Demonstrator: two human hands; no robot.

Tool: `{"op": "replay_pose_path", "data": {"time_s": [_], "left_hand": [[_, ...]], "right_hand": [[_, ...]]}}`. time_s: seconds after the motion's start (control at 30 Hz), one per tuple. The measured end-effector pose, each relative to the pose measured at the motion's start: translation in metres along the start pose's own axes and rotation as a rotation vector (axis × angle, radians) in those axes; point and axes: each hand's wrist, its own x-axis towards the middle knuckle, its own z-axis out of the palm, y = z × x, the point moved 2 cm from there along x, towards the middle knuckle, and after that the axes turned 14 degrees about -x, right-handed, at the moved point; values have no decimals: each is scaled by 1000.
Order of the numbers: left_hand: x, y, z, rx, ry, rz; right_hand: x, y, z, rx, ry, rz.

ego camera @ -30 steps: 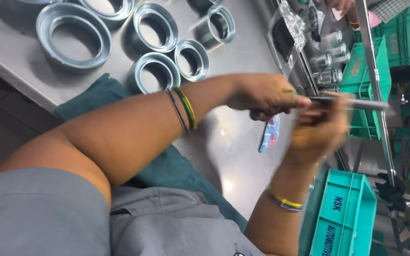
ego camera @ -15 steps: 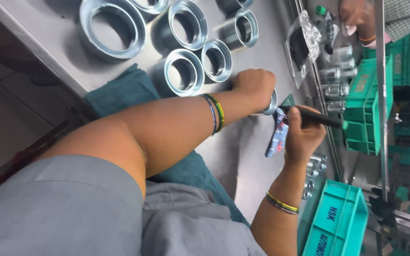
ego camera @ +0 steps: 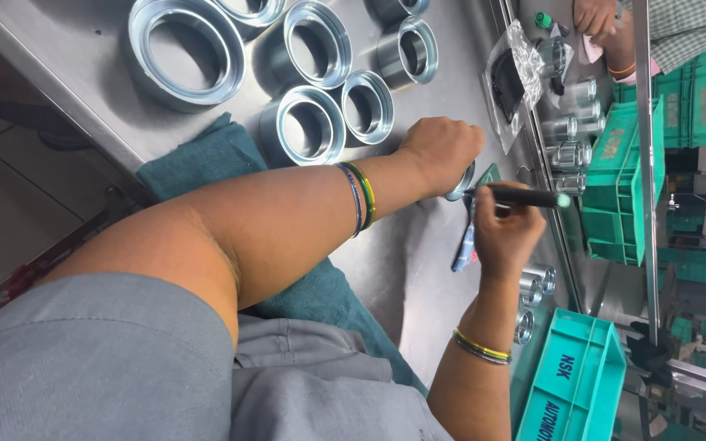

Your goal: Inspecting and cleaning metal collars or rings using a cloth and marker.

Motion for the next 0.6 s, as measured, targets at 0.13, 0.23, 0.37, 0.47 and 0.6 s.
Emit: {"op": "replay_pose_path", "data": {"time_s": [0.13, 0.23, 0.37, 0.47, 0.6], "left_hand": [[2, -10, 10, 37, 27, -25], [4, -11, 10, 25, 29, -58], [6, -6, -12, -2, 30, -205], [8, -1, -33, -1, -85, -332], [-1, 22, -51, 151, -399, -383]], "right_hand": [[5, 2, -7, 35, 110, -28], [10, -7, -1, 154, 120, -39], [20, -14, 21, 411, 61, 27], [23, -4, 33, 467, 45, 51], [23, 4, 45, 439, 19, 9]]}}
